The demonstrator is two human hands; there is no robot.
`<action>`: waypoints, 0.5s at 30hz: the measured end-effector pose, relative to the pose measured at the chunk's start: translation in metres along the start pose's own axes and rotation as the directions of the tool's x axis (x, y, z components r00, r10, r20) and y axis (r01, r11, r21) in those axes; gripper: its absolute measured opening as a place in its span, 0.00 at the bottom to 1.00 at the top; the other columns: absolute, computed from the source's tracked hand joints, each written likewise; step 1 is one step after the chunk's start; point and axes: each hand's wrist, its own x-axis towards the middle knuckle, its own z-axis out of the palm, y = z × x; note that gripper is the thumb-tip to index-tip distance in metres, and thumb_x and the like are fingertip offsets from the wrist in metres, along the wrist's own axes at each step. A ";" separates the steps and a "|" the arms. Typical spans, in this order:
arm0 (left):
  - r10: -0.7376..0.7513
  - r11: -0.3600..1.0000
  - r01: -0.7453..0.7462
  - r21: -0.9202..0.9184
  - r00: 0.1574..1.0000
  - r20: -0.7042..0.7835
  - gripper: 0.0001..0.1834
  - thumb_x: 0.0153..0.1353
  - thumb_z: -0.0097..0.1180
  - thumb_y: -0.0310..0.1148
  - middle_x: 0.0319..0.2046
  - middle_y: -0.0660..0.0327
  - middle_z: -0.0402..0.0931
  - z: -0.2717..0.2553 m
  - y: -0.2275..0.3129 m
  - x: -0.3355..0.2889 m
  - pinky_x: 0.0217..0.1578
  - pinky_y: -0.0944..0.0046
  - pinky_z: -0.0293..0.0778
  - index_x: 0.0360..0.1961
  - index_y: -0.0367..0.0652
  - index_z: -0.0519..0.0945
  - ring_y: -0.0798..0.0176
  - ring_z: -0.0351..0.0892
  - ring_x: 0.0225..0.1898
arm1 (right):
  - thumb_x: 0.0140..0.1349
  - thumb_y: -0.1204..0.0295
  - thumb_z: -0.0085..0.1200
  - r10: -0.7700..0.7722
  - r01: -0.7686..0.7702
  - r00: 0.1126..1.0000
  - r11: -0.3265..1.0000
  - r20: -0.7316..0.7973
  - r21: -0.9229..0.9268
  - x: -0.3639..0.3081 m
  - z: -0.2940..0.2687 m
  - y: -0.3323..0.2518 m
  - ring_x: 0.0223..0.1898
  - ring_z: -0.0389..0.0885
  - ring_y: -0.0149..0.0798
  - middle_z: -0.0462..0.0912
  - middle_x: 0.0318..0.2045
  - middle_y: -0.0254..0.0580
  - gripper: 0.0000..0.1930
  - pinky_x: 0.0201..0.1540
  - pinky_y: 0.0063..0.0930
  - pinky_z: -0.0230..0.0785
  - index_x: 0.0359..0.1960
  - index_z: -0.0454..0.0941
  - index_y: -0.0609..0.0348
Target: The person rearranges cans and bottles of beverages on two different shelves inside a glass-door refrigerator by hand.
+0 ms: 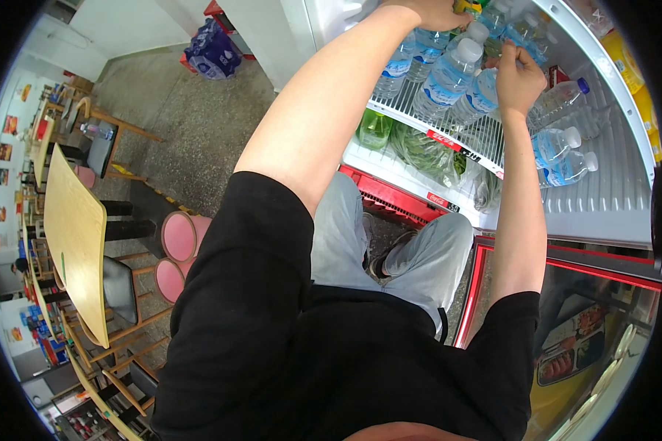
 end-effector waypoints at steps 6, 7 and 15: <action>0.028 0.998 -0.029 -0.047 0.999 -0.026 0.41 0.67 0.38 0.64 0.44 0.37 0.82 0.000 0.002 0.001 0.53 0.46 0.74 0.43 0.31 0.85 0.37 0.81 0.49 | 0.64 0.58 0.55 -0.017 0.018 0.999 1.000 -0.029 0.004 0.001 -0.002 -0.005 0.18 0.78 0.28 0.82 0.13 0.29 0.19 0.38 0.22 0.72 0.22 0.86 0.57; 0.038 0.998 -0.039 -0.050 0.999 -0.019 0.42 0.67 0.37 0.66 0.44 0.37 0.82 0.002 0.003 0.003 0.52 0.46 0.74 0.44 0.32 0.85 0.37 0.81 0.49 | 0.64 0.58 0.55 0.008 -0.007 1.000 1.000 -0.027 0.004 0.002 -0.005 -0.003 0.18 0.79 0.28 0.82 0.13 0.30 0.18 0.36 0.24 0.73 0.22 0.86 0.56; 0.053 0.997 -0.053 -0.060 0.999 -0.005 0.41 0.68 0.37 0.66 0.45 0.37 0.81 -0.001 -0.005 -0.003 0.52 0.46 0.73 0.47 0.35 0.83 0.36 0.80 0.49 | 0.61 0.60 0.58 -0.113 0.111 0.992 0.993 -0.055 -0.025 0.000 0.007 -0.001 0.19 0.82 0.40 0.81 0.14 0.39 0.15 0.29 0.34 0.74 0.21 0.85 0.55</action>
